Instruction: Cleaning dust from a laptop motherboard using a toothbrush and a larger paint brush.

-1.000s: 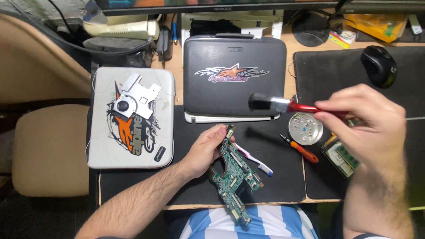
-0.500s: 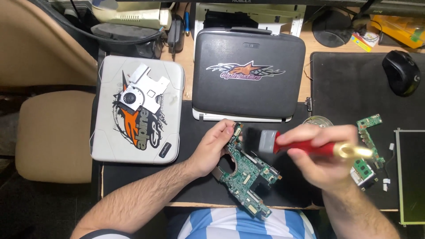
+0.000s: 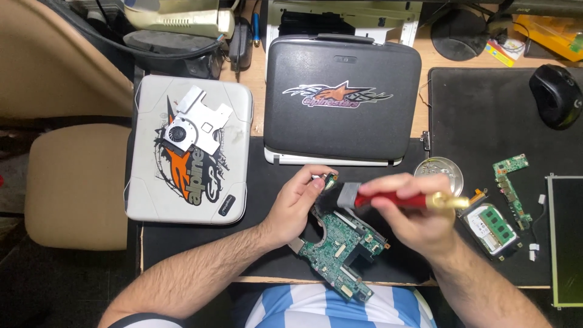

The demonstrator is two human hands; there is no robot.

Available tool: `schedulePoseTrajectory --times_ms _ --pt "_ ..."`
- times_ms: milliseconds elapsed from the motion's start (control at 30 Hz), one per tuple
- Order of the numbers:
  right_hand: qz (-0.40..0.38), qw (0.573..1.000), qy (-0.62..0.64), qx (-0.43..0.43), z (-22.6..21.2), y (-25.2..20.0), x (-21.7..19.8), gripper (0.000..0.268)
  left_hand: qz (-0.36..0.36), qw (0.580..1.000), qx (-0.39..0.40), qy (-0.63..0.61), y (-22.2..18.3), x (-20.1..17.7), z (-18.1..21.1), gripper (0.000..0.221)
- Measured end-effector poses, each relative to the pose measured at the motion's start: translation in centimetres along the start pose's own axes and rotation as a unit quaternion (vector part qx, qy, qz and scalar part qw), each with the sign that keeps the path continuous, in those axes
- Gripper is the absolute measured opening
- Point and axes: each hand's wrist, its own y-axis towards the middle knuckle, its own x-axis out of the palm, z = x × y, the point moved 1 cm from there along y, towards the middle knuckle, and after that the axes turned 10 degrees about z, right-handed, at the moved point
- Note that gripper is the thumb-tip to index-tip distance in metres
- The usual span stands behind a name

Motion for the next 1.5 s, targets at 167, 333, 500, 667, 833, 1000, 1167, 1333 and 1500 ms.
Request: schedulePoseTrajectory --times_ms 167,333,500,667,833,1000,1167,1333,1500 --pt "0.017 0.996 -0.058 -0.059 -0.4 1.0 -1.2 0.036 0.013 1.0 0.002 0.004 0.2 0.0 0.1 0.036" --pt "0.009 0.998 0.061 0.009 -0.1 0.2 -0.2 0.036 0.011 1.0 -0.009 -0.013 0.2 -0.6 -0.6 0.038" --pt "0.031 0.998 -0.011 -0.059 0.6 1.4 -1.6 0.037 0.023 0.999 -0.031 -0.021 -0.1 0.3 0.6 0.04" --pt "0.016 0.999 0.051 0.011 0.1 0.8 0.3 0.038 0.031 0.998 -0.001 0.057 -0.1 0.4 1.7 0.043" --pt "0.022 0.998 -0.016 -0.049 0.5 1.3 -1.1 0.038 0.041 0.998 -0.021 0.037 0.1 0.3 1.2 0.045" --pt "0.002 0.999 0.029 0.014 0.9 0.8 0.5 0.04 0.037 0.995 -0.014 0.088 -0.4 0.8 1.7 0.045" --pt "0.018 0.999 0.011 -0.031 0.3 1.3 -1.2 0.038 0.049 0.997 -0.02 0.053 0.0 0.7 1.5 0.045" --pt "-0.011 0.998 0.054 0.017 1.4 0.6 -0.5 0.039 0.04 0.998 -0.019 0.051 -0.3 0.7 0.8 0.045" --pt "0.033 0.998 0.044 -0.001 0.6 1.5 -1.8 0.038 0.056 0.997 -0.05 -0.017 -0.4 0.5 -0.3 0.044"
